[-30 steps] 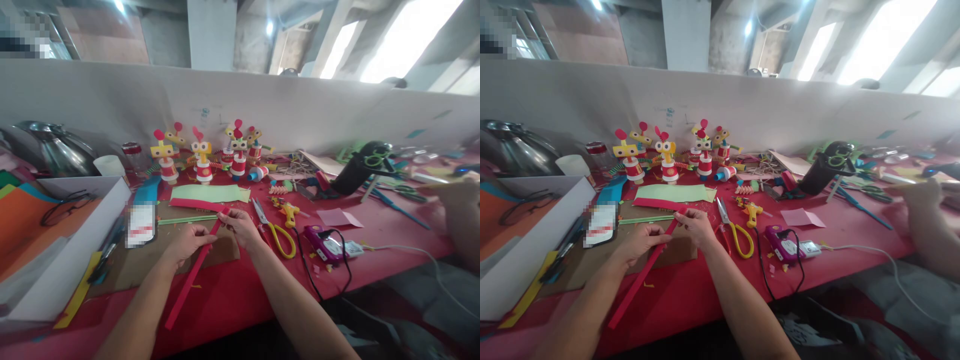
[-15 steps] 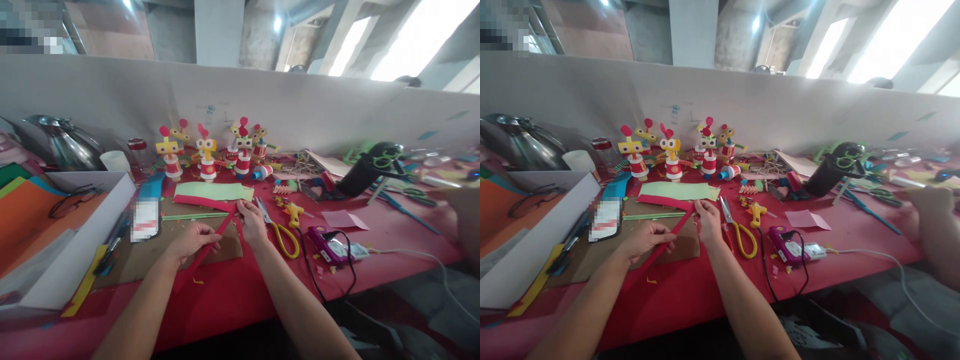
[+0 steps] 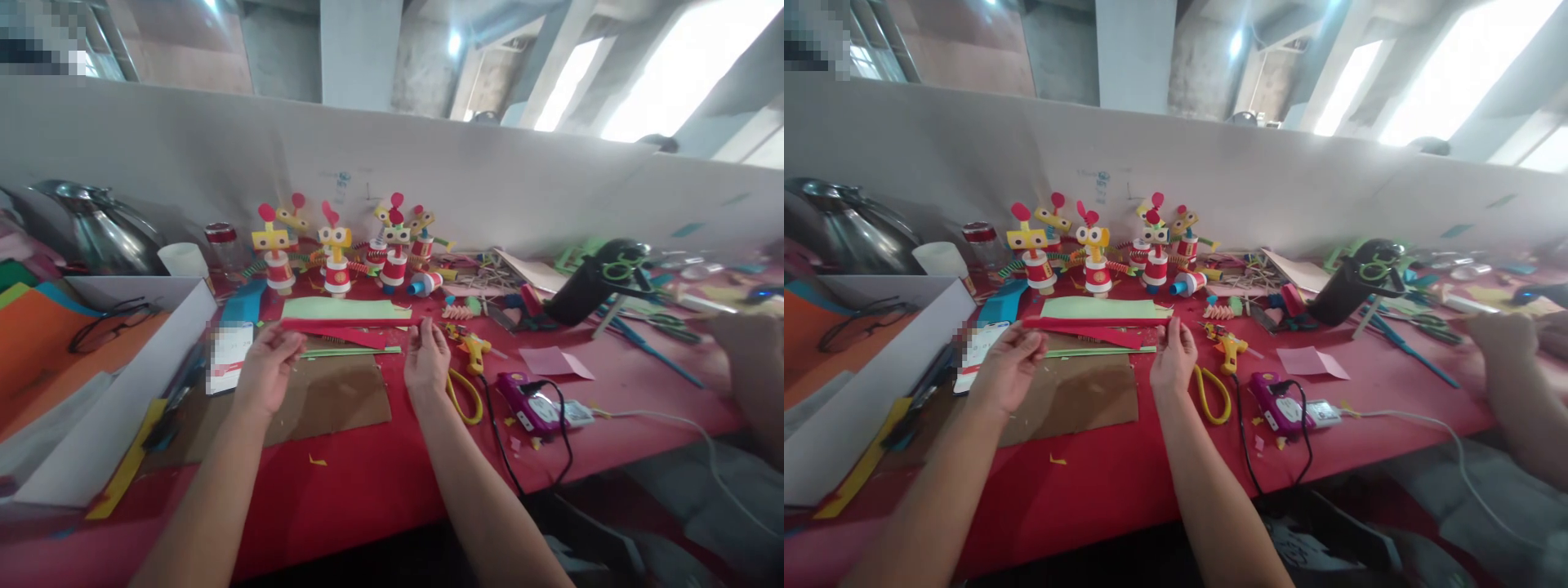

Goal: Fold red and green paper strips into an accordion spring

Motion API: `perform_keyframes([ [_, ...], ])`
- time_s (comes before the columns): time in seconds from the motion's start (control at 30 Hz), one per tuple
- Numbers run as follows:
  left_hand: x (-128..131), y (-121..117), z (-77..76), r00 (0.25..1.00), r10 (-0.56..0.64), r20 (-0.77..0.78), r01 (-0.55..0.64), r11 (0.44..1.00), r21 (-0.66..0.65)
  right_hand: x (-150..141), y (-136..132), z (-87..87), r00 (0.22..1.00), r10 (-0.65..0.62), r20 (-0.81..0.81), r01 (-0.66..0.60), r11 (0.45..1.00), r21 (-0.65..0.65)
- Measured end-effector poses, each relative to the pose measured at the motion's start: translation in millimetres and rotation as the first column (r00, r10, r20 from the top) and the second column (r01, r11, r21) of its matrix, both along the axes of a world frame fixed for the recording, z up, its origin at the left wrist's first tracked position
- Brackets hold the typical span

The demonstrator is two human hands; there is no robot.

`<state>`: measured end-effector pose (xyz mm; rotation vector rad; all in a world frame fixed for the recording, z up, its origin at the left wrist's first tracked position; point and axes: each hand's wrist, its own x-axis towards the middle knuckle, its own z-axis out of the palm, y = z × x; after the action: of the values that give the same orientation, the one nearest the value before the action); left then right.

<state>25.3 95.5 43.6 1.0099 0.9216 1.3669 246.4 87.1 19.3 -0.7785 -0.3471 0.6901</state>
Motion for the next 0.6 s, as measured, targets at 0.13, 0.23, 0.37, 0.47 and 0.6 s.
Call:
perform_keyframes([
  [0.13,22.5,-9.4,-4.1,0.971,-0.238,0.007,0.238,0.969,-0.062,-26.7,-6.8,-6.4,0.883,0.465,0.069,-0.454,0.881,-0.129],
  [0.23,23.3,-8.3,-6.8,0.991,-0.125,0.039,0.125,0.992,-0.005,-31.4,-10.9,-10.4,0.664,0.613,0.428,-0.488,0.789,-0.373],
  [0.37,3.5,4.4,-5.8,0.974,-0.036,0.225,0.03,0.999,0.032,-20.1,-10.8,-13.0,0.067,0.469,0.881,0.089,0.876,-0.473],
  [0.47,-4.6,7.9,-0.8,0.94,-0.07,0.334,0.083,0.996,-0.026,-15.3,-8.9,-16.2,-0.223,0.471,0.854,0.29,0.868,-0.403],
  [0.6,-2.4,3.1,7.2,0.922,-0.082,0.378,0.089,0.996,-0.002,-15.3,-9.3,-18.1,-0.299,0.433,0.85,0.304,0.888,-0.346],
])
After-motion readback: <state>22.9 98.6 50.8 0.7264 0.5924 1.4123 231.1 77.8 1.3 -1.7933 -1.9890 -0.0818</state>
